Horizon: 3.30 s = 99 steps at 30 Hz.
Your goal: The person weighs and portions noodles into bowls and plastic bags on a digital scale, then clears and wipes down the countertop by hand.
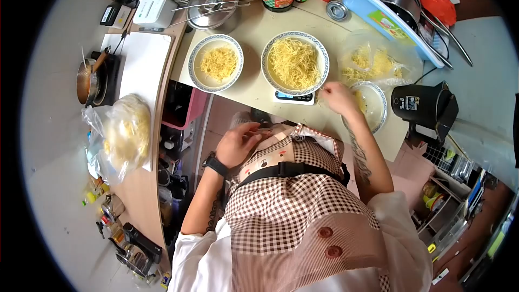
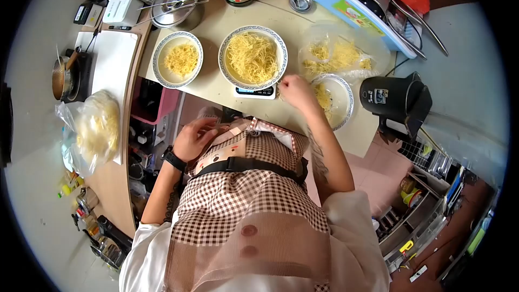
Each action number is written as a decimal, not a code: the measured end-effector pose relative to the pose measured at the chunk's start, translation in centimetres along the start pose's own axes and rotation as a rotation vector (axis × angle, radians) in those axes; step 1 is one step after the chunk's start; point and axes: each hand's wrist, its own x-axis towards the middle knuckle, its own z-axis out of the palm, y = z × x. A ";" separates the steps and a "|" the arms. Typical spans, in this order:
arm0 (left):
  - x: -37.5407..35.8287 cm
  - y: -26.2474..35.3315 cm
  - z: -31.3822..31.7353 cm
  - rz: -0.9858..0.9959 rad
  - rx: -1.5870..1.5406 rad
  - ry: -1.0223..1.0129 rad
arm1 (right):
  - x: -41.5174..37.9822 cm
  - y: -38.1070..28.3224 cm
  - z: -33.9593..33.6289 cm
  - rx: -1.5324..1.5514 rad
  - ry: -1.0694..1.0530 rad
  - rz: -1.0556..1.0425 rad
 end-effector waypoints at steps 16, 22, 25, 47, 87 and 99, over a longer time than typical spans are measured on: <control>1.0 2.0 1.4 0.063 -0.112 0.155 | -7.8 -13.3 -16.4 0.795 0.135 -0.606; 0.9 1.6 2.4 0.052 -0.120 0.176 | -12.8 -11.7 -20.7 0.883 0.265 -0.917; 1.6 1.9 3.0 0.062 -0.091 0.147 | -16.1 -10.7 -23.8 0.889 0.209 -1.020; 5.3 6.0 5.2 0.070 -0.140 -0.053 | -21.0 2.2 -19.0 0.788 0.546 -0.283; 0.6 8.7 4.7 0.018 -0.113 0.209 | 11.6 -6.1 -37.1 0.020 0.644 -0.487; -2.4 4.8 5.4 -0.061 -0.221 0.312 | 18.0 -7.0 -37.6 -0.339 0.588 -0.369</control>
